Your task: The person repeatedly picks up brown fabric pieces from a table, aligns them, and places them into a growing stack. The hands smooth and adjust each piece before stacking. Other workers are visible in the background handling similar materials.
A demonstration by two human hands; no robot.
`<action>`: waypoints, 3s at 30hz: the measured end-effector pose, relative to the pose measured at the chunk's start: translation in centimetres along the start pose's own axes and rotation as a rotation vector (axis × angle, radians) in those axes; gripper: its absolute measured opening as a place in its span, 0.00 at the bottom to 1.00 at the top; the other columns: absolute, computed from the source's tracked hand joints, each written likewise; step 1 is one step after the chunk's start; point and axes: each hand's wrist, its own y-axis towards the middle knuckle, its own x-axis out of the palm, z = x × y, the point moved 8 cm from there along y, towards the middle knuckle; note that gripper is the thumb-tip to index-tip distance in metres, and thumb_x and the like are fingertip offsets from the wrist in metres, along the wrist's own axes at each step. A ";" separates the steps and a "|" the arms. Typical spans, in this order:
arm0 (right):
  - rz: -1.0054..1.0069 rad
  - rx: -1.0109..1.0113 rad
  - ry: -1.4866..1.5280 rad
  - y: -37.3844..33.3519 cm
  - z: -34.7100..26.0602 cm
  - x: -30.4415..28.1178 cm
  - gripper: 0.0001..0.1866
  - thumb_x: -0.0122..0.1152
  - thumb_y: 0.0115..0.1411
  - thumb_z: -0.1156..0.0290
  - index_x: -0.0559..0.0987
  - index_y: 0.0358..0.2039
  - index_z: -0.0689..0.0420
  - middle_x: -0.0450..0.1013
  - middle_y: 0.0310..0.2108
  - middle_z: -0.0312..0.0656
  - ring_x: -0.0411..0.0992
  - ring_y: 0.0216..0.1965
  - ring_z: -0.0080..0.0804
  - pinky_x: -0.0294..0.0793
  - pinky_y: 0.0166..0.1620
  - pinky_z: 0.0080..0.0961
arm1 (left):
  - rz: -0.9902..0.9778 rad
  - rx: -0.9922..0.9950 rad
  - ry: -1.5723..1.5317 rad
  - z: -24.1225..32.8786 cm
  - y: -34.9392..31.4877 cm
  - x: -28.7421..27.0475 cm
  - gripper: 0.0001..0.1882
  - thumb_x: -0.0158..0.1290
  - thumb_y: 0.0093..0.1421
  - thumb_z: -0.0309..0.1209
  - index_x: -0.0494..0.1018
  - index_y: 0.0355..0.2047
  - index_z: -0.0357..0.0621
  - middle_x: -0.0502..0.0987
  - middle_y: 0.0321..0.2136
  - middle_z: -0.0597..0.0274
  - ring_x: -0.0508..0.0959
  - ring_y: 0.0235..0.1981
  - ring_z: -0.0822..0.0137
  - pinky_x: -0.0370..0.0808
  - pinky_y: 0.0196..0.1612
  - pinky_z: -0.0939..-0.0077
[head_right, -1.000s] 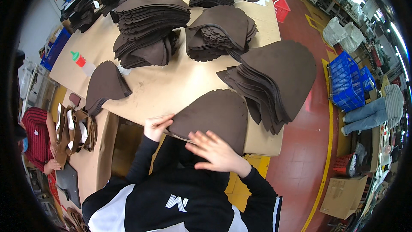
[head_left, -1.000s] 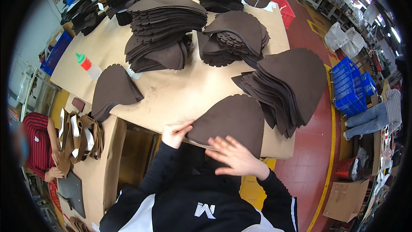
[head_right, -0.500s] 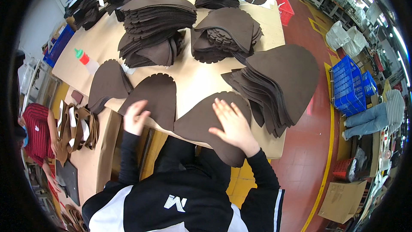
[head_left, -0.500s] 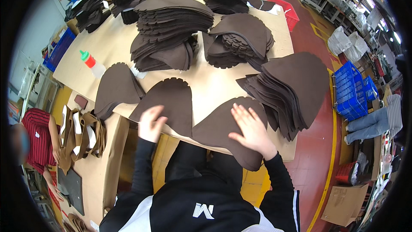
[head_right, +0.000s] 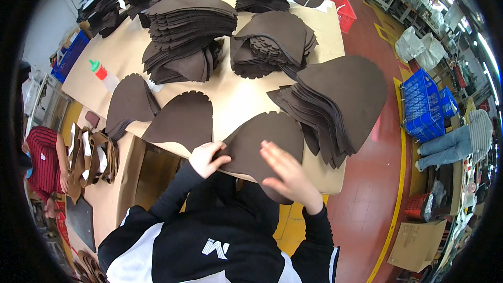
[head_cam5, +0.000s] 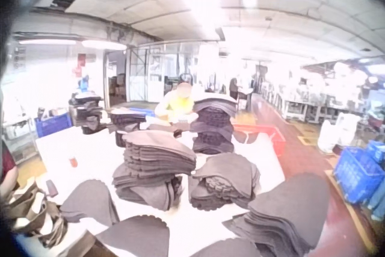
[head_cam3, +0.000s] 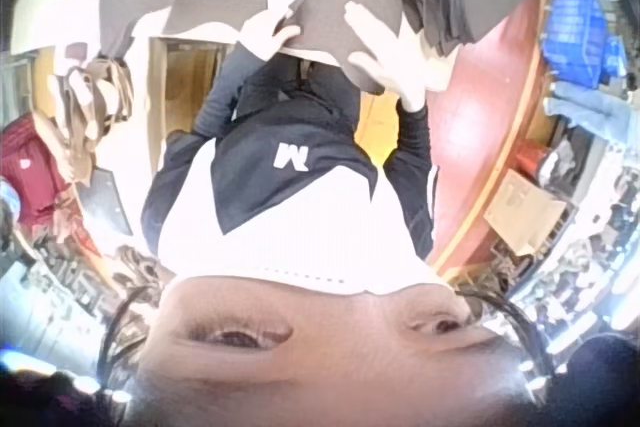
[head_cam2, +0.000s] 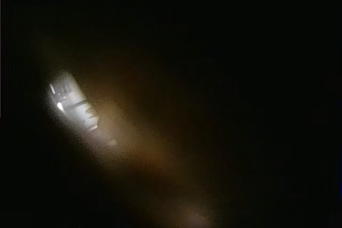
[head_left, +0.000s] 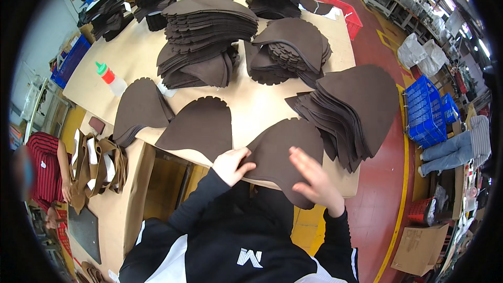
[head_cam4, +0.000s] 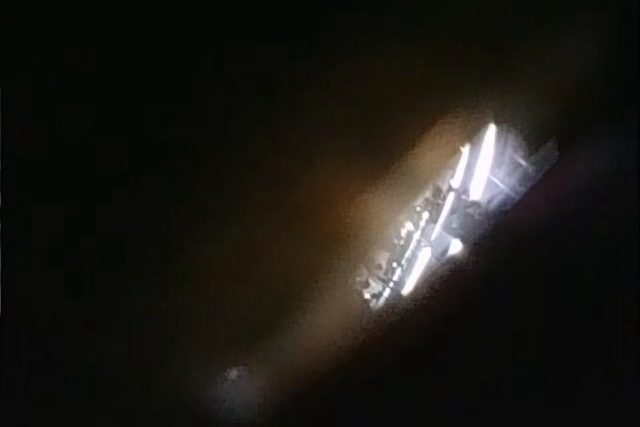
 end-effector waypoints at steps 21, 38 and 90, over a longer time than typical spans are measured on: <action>-0.214 -0.044 -0.357 -0.3 -0.9 8.3 0.41 0.54 0.65 0.43 0.65 0.66 0.64 0.59 0.70 0.50 0.59 0.70 0.43 0.58 0.70 0.38 | 0.253 -0.094 -0.165 -5.6 -1.0 -5.9 0.16 0.64 0.58 0.29 0.79 0.47 0.41 0.80 0.35 0.58 0.81 0.35 0.66 0.78 0.40 0.72; -0.181 -0.026 -0.228 -0.5 0.4 7.3 0.39 0.60 0.64 0.47 0.68 0.63 0.67 0.60 0.68 0.56 0.61 0.68 0.50 0.58 0.69 0.42 | 0.028 -0.358 -0.377 -3.5 -0.3 1.3 0.18 0.71 0.48 0.29 0.80 0.38 0.40 0.80 0.26 0.65 0.78 0.27 0.74 0.77 0.34 0.77; 0.120 0.154 -0.036 4.2 7.4 -1.1 0.31 0.56 0.69 0.62 0.63 0.67 0.64 0.60 0.68 0.54 0.56 0.71 0.46 0.50 0.72 0.40 | 0.482 -0.135 -0.237 -7.3 1.3 -9.5 0.06 0.58 0.60 0.24 0.81 0.38 0.38 0.83 0.29 0.61 0.80 0.32 0.74 0.76 0.39 0.78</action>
